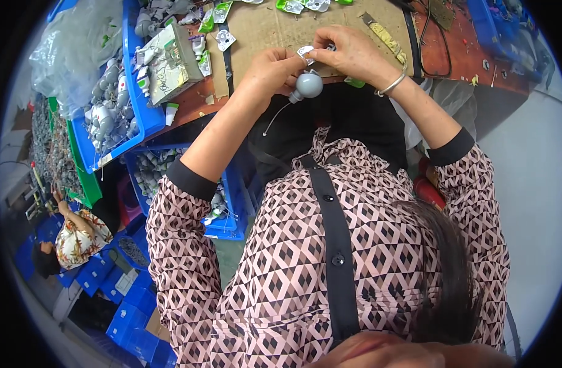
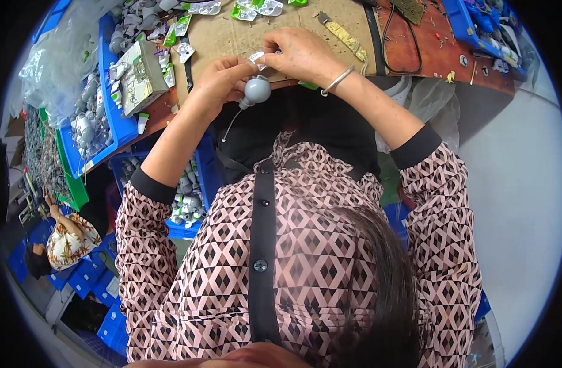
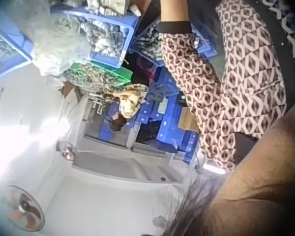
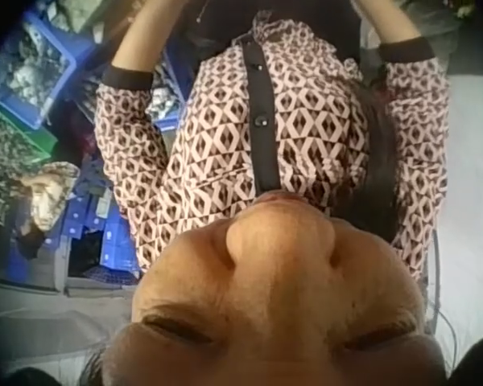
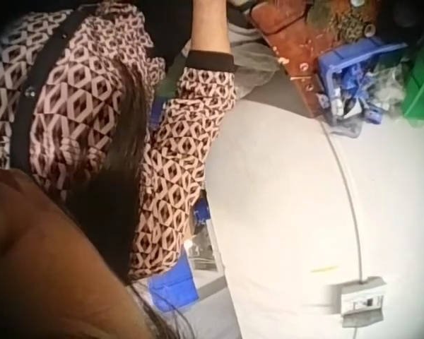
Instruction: Solder wires to small bulb components and assemble them into plastic housings at a factory workstation.
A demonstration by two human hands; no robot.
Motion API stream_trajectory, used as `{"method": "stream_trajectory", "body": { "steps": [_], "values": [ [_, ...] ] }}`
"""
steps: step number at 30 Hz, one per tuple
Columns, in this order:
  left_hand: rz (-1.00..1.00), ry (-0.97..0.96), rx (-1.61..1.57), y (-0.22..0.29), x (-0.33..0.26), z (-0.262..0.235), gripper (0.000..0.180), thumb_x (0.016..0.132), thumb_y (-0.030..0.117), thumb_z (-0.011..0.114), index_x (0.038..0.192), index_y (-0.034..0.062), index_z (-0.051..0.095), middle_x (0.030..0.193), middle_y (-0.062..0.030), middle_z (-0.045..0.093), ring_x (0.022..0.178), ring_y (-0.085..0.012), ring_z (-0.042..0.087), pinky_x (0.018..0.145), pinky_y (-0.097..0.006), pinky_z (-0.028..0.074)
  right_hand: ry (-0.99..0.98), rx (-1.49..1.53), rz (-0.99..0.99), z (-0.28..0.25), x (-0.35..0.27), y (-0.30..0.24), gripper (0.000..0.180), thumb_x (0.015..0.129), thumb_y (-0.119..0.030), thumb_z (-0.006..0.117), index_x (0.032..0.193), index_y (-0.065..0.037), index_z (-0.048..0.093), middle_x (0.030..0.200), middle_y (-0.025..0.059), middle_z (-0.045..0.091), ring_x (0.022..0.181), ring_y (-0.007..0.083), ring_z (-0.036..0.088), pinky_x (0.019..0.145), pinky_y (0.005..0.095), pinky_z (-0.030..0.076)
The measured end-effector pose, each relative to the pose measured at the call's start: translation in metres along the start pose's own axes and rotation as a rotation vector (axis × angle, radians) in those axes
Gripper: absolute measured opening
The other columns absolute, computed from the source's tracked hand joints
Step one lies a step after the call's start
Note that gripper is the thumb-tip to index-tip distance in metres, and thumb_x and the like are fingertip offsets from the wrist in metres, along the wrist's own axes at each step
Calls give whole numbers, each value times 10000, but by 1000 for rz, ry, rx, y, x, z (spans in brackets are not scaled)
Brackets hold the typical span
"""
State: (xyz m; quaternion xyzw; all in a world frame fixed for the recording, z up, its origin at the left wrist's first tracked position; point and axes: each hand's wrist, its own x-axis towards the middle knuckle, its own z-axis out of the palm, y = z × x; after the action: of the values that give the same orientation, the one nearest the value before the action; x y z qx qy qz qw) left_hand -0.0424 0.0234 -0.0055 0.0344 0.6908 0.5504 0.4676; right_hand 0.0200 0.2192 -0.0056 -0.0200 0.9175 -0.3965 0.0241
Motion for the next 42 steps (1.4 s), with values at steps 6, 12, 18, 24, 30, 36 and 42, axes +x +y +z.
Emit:
{"method": "stream_trajectory", "body": {
  "steps": [6,12,18,24,30,36,42],
  "values": [
    [-7,41,20,-1,-3,5,240,892,248,682,901,10,650,768,-65,678,620,-126,656,543,-261,543,-162,-92,-16,-11,16,-3,293,796,-336,676,841,-48,649,794,153,669,781,326,652,678,448,488],
    [31,79,29,-1,-8,9,224,907,220,666,906,-3,648,811,-79,702,655,-146,684,552,-272,561,-441,-297,-66,-27,43,-19,345,823,-347,689,836,-19,585,745,138,622,700,288,609,625,420,456],
    [83,82,30,-1,-10,14,211,921,187,644,913,-23,636,816,-101,707,671,-164,705,545,-278,573,-546,-155,-29,-21,55,1,347,849,-323,700,917,-17,551,712,85,603,616,203,600,537,366,450],
    [143,115,-72,-7,-14,17,224,925,182,636,974,-35,611,847,-125,703,670,-164,700,547,-269,561,-469,164,135,-21,29,-15,276,894,-252,649,1040,-59,517,685,26,577,516,114,539,466,271,416],
    [496,327,-78,-29,-27,39,240,959,192,627,1075,-18,615,887,-47,677,778,-83,623,677,-249,506,-68,297,-45,-6,-12,-23,271,924,-197,630,1136,-58,535,741,36,618,610,106,581,530,265,444],
    [565,287,-225,-24,-36,43,226,970,192,629,1095,5,652,862,0,661,779,-47,584,693,-220,474,131,235,-138,1,-26,-33,278,926,-147,651,1151,-28,539,850,72,642,810,171,656,711,294,510],
    [459,234,-355,-24,-34,34,228,961,215,656,1068,16,687,915,4,692,807,-41,605,704,-200,475,153,264,-297,5,-32,-31,314,878,-84,675,1157,-55,533,959,153,659,842,298,688,713,372,539]
  ]
}}
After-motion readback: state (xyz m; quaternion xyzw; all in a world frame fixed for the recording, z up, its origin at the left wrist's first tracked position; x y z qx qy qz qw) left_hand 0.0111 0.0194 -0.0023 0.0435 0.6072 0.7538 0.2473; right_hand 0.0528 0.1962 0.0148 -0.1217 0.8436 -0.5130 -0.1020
